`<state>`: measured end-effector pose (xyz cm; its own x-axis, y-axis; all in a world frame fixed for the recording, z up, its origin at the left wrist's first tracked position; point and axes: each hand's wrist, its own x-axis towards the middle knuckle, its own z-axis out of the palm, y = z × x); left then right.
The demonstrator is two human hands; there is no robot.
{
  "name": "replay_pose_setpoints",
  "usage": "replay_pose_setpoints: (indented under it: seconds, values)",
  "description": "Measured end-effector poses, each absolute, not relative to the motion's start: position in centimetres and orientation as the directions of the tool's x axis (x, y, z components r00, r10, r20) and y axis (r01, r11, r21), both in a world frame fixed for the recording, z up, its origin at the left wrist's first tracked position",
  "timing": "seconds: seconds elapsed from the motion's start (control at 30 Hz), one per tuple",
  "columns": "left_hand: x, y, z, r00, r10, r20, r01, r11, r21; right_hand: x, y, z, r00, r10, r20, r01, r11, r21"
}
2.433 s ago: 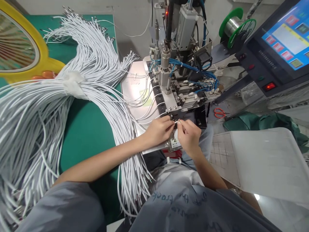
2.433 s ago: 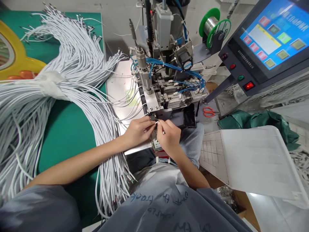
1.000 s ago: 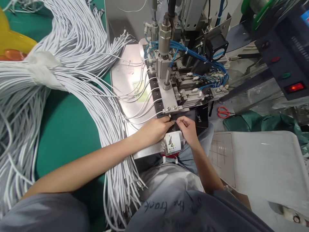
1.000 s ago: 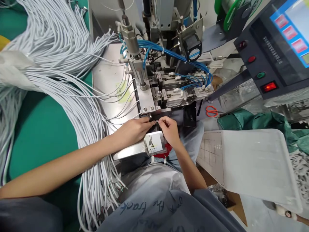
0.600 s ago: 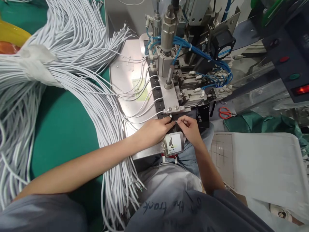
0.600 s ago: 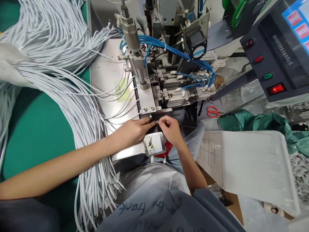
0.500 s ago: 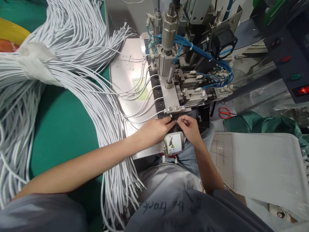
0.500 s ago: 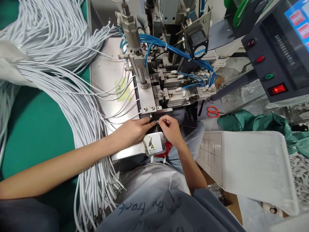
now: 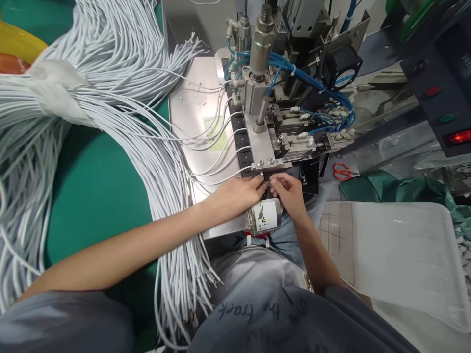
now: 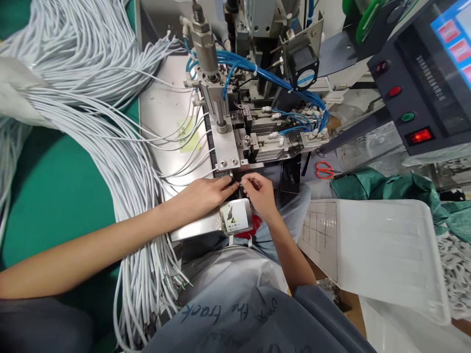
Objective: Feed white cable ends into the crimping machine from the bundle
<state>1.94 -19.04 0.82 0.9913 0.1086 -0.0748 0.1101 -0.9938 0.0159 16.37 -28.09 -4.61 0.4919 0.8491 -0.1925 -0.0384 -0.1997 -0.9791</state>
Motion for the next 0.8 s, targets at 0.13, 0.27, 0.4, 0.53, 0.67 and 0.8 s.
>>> replay_pose_setpoints:
  seconds: [0.13, 0.27, 0.4, 0.53, 0.67, 0.8]
  values:
    - [2.0, -19.0, 0.9, 0.990, 0.112, -0.084, 0.114, -0.993, 0.011, 16.4, -27.8, -4.8, 0.440, 0.860, -0.258, -0.088, -0.245, -0.966]
    - [1.8, -19.0, 1.3, 0.988, 0.139, -0.061, 0.142, -0.988, 0.055, 16.4, -27.7, -5.0, 0.342, 0.902, -0.262, -0.083, -0.248, -0.965]
    - [1.3, -19.2, 2.1, 0.969, 0.230, -0.092, 0.234, -0.972, 0.036, 16.2, -27.7, -5.6, 0.336, 0.921, -0.195, -0.057, -0.187, -0.981]
    - [0.9, -19.5, 2.8, 0.945, 0.300, -0.132, 0.307, -0.951, 0.031, 16.6, -27.6, -6.4, 0.378, 0.915, -0.143, 0.047, -0.173, -0.984]
    - [0.8, -19.6, 3.0, 0.936, 0.313, -0.158, 0.321, -0.947, 0.023, 16.6, -29.2, -5.0, 0.645, 0.762, 0.056, 0.286, -0.173, -0.942]
    - [0.9, -19.6, 2.9, 0.898, 0.422, -0.122, 0.416, -0.907, -0.070, 13.2, -32.8, -1.8, 0.703, 0.668, 0.244, 0.390, -0.076, -0.918]
